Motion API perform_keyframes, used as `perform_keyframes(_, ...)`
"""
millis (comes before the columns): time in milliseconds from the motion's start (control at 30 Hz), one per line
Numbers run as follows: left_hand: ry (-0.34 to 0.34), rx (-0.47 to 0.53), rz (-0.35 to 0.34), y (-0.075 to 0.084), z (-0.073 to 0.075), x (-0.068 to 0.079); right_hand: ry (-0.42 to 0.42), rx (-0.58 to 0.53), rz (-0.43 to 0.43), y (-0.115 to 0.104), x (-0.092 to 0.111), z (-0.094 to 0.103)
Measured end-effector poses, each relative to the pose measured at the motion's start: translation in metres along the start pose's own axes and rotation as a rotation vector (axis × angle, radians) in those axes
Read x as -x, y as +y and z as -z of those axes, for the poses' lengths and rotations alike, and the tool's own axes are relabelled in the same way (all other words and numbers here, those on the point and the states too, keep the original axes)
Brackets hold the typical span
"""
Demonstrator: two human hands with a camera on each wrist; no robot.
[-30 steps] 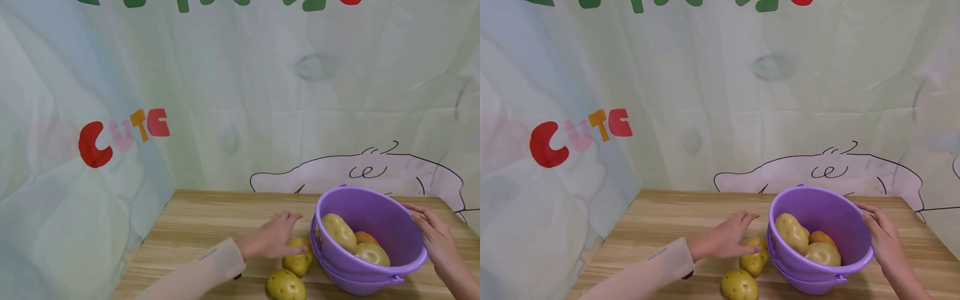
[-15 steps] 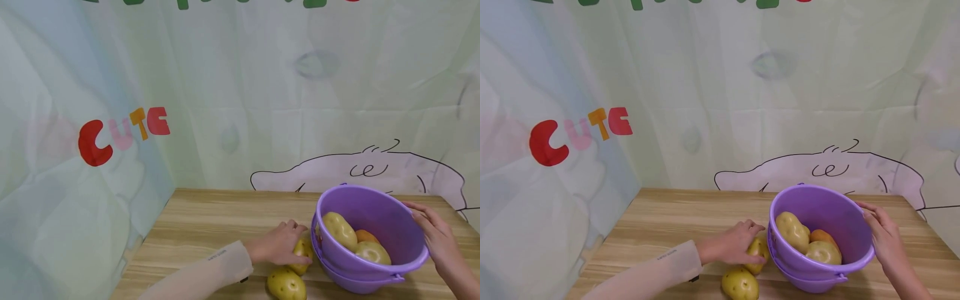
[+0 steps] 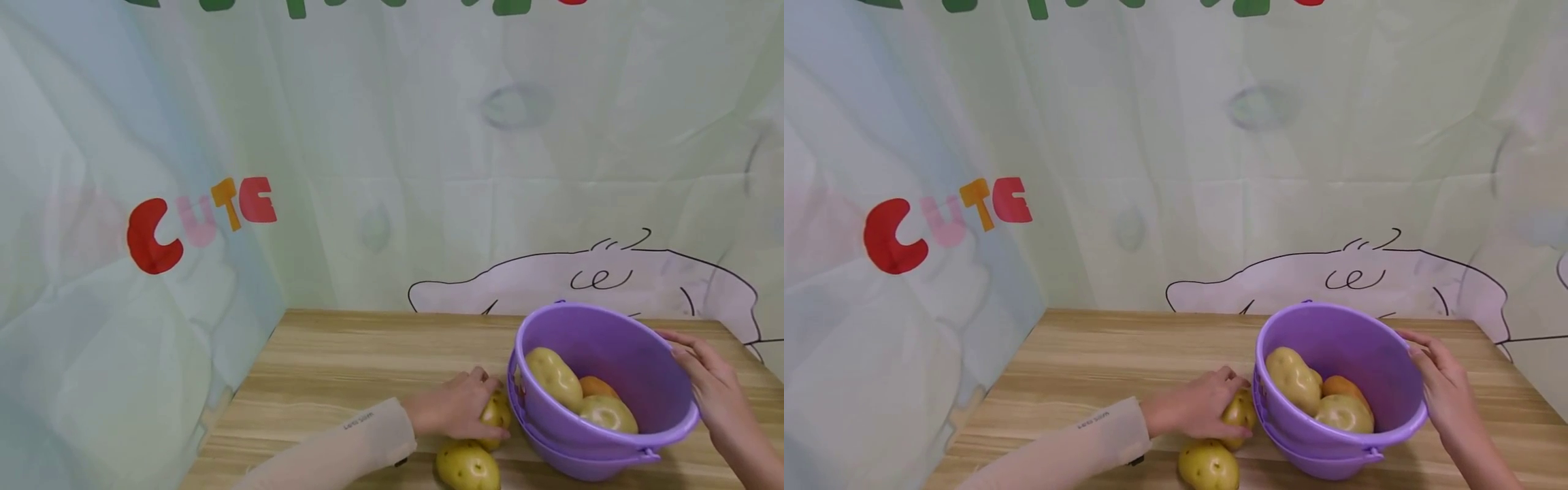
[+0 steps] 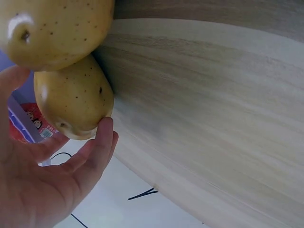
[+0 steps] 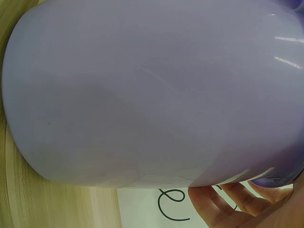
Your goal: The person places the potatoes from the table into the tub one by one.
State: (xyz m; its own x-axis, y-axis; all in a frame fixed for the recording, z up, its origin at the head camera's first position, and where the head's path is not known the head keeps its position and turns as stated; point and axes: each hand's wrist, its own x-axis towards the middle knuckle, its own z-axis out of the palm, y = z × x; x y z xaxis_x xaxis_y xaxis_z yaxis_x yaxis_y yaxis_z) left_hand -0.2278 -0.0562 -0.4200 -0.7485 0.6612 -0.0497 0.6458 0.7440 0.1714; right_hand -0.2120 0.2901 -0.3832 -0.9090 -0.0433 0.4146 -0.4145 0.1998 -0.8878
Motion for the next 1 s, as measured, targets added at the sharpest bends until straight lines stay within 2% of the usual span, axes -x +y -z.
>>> perform_keyframes(433, -0.019, -0.038, 0.014, 0.0005, -0.0063, -0.0006, -0.006, -0.051, 0.018, 0.0006, 0.0001, -0.001)
perform_keyframes(633, -0.003, -0.043, 0.006, 0.001, -0.0096, -0.0011, -0.01, -0.056, 0.02, 0.0008, -0.0006, -0.0009)
perform_keyframes(1000, -0.044, 0.034, 0.023, 0.0036, -0.01, -0.0032, 0.001, -0.025, 0.016, 0.0013, 0.0002, -0.0004)
